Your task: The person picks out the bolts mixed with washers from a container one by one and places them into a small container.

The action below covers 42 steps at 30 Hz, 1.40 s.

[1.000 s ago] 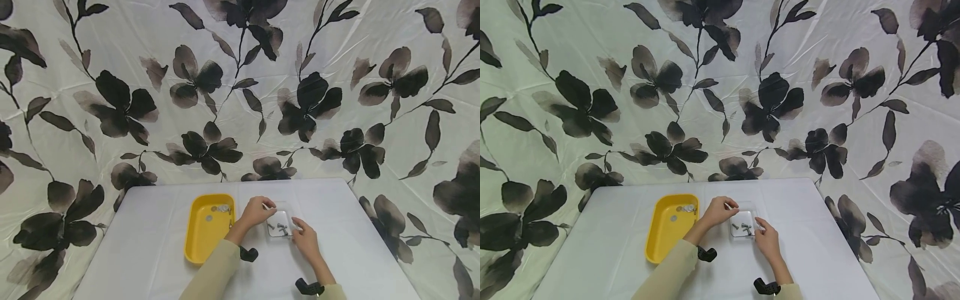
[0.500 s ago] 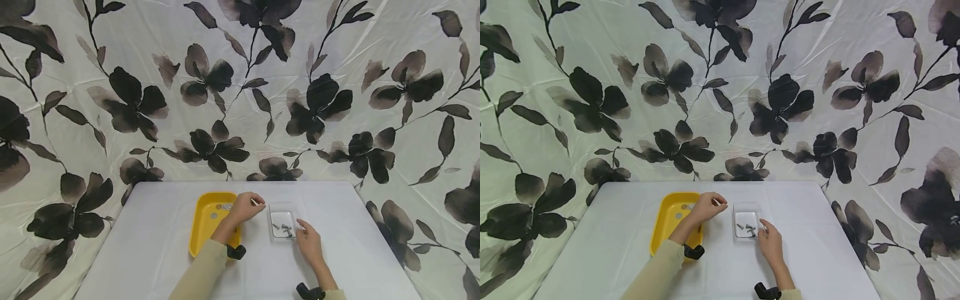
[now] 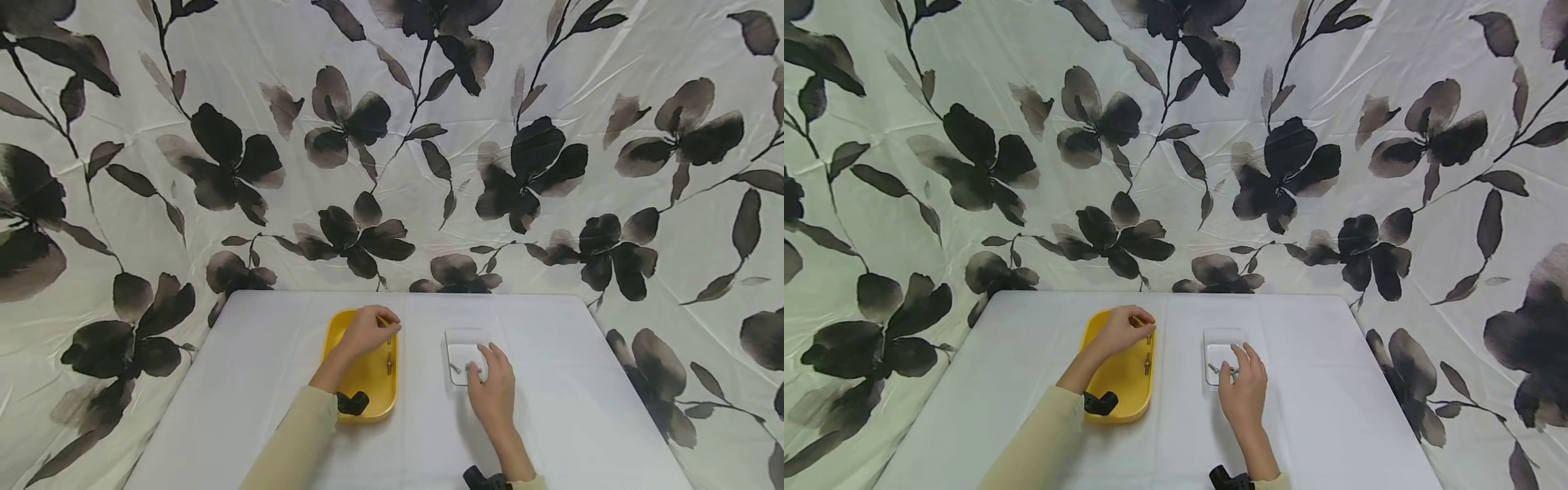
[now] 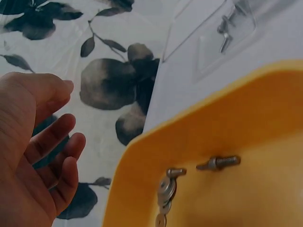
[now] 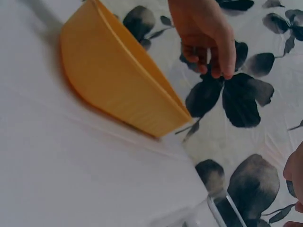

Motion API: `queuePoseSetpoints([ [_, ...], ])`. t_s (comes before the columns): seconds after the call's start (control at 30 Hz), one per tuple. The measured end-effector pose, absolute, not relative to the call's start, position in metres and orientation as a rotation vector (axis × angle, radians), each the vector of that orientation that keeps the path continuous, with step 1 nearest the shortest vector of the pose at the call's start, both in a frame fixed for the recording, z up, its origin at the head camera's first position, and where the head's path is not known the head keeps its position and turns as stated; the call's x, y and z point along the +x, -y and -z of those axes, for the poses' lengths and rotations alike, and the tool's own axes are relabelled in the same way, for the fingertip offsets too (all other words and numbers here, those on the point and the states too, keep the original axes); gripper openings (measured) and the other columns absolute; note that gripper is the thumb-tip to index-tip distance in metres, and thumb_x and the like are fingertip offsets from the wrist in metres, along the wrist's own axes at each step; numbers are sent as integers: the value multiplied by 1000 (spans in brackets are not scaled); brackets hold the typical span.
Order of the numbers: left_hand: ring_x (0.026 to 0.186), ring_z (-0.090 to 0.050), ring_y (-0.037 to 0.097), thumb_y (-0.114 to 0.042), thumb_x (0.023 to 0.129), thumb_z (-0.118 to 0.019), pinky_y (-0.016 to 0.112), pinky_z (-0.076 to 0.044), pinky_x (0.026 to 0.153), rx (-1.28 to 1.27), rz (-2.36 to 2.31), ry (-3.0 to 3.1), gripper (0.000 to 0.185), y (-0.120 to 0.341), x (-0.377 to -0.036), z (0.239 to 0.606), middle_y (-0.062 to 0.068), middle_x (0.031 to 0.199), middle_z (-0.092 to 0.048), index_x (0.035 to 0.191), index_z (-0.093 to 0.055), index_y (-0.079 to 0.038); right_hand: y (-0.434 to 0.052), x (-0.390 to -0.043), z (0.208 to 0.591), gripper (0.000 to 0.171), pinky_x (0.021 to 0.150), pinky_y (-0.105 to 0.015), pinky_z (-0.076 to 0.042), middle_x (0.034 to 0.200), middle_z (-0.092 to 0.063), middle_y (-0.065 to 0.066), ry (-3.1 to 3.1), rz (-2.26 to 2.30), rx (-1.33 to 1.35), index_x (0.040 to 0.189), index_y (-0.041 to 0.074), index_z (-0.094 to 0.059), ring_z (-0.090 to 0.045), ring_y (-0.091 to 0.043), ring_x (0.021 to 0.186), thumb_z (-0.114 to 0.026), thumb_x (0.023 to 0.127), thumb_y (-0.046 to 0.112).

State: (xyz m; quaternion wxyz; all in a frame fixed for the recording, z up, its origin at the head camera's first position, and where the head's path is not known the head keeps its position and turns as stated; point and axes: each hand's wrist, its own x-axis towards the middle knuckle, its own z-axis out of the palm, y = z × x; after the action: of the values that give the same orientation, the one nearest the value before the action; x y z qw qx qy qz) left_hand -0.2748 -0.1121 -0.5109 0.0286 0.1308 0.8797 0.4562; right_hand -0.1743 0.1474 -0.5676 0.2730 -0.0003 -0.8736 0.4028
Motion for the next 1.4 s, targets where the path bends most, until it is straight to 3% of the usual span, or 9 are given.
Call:
queuePoseSetpoints([
  [0.23,78,-56,20,-23,86,-75,30,-51,65,339,-1400,-2720,11,125,-279,514,-2,88,-64,93,-74,-15,-115,-175,562,40,99,-50,-42,133,-52,-20,2368,-1229,114,124,3,-60,-49,-36,125,-68,85,1],
  [0.57,74,-56,18,-23,85,-76,31,-51,67,278,-1378,-2771,12,134,-292,538,-1,86,-64,91,-74,-13,-63,-177,564,42,91,-42,-49,134,-54,-9,2463,-1356,156,130,11,-57,-50,-26,125,-66,90,11],
  [0.83,75,-56,15,-22,85,-76,29,-49,65,344,-1346,-2780,9,135,-305,563,-3,83,-64,89,-75,-14,-43,-174,578,45,84,-41,-52,134,-53,-8,2551,-1451,167,135,9,-54,-54,-32,117,-65,91,11],
  [1.13,88,-59,18,-19,84,-76,36,-51,79,368,-1353,-2763,10,128,-314,578,0,98,-67,93,-76,-14,-36,-164,587,52,86,-41,-51,134,-54,-6,2645,-1435,200,138,12,-53,-58,-27,111,-68,89,21],
  [1.27,83,-59,20,-14,83,-75,37,-51,76,370,-1329,-2727,14,123,-318,582,1,101,-67,97,-75,-13,-35,-161,591,53,87,-41,-50,133,-55,-7,2654,-1439,212,138,10,-53,-58,-26,109,-69,88,20],
  [1.4,87,-58,19,-15,84,-76,36,-51,80,409,-1254,-2728,15,123,-323,587,1,103,-66,99,-75,-14,-35,-162,593,52,85,-40,-51,133,-55,-8,2646,-1465,206,138,11,-53,-59,-28,109,-68,88,18],
])
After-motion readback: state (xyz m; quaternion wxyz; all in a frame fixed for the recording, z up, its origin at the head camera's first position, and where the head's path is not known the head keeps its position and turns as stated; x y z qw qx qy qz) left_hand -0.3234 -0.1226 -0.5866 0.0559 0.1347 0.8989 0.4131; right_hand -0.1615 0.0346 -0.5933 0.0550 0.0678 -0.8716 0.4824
